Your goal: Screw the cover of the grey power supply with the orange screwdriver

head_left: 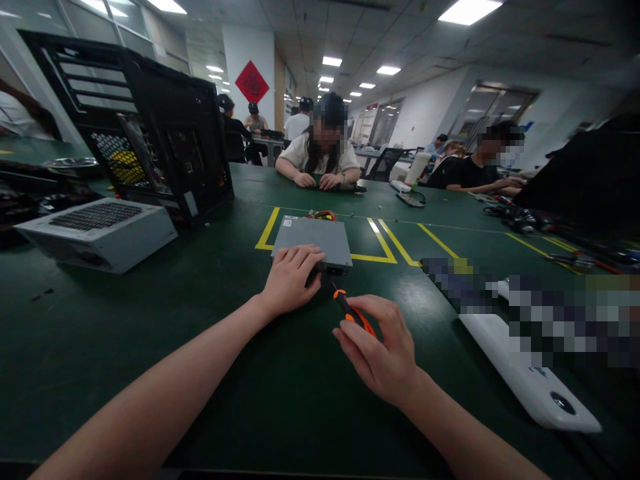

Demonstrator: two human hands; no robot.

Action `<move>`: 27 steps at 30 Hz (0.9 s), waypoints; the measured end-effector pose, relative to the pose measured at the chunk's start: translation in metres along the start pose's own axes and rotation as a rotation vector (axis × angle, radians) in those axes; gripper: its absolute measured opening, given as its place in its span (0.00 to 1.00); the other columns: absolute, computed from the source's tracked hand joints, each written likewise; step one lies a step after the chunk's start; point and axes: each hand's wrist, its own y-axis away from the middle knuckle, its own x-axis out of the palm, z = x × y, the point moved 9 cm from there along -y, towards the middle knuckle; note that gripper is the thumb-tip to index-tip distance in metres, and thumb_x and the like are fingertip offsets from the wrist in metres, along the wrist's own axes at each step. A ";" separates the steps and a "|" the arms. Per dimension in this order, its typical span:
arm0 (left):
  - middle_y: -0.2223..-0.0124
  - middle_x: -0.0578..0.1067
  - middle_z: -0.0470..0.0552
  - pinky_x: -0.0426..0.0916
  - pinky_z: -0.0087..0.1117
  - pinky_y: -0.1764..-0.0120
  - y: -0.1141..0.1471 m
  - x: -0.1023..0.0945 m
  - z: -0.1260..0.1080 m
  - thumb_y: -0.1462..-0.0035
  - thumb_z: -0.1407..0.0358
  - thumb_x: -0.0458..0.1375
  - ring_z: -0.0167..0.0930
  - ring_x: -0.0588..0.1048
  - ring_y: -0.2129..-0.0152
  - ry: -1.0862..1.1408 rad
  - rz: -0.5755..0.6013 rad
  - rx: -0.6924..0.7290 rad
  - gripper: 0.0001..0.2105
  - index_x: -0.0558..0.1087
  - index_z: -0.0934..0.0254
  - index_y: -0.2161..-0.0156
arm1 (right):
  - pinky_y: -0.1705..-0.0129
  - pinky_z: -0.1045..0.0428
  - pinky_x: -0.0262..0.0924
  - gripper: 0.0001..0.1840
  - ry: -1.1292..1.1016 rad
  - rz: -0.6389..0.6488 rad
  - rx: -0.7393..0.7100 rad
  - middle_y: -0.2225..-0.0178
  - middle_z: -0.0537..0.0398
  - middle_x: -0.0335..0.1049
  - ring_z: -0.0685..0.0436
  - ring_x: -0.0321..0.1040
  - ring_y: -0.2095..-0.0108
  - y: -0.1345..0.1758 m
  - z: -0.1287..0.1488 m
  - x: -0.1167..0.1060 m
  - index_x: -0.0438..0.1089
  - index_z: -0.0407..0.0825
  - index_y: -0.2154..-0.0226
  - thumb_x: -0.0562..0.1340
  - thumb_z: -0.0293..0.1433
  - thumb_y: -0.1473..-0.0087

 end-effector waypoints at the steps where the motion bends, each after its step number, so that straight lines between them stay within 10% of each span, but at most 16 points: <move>1: 0.49 0.69 0.54 0.57 0.41 0.52 0.000 0.000 0.000 0.47 0.67 0.52 0.37 0.66 0.51 -0.001 0.000 0.000 0.15 0.65 0.62 0.52 | 0.62 0.47 0.69 0.10 0.004 0.005 -0.012 0.58 0.46 0.61 0.43 0.64 0.57 0.000 0.001 0.000 0.64 0.47 0.63 0.60 0.22 0.51; 27: 0.50 0.70 0.53 0.57 0.40 0.53 0.000 -0.001 -0.001 0.46 0.66 0.52 0.36 0.66 0.51 -0.018 -0.002 0.011 0.14 0.65 0.63 0.52 | 0.56 0.44 0.67 0.15 -0.092 0.031 0.029 0.55 0.43 0.61 0.40 0.63 0.52 0.005 -0.005 0.004 0.62 0.46 0.59 0.58 0.21 0.52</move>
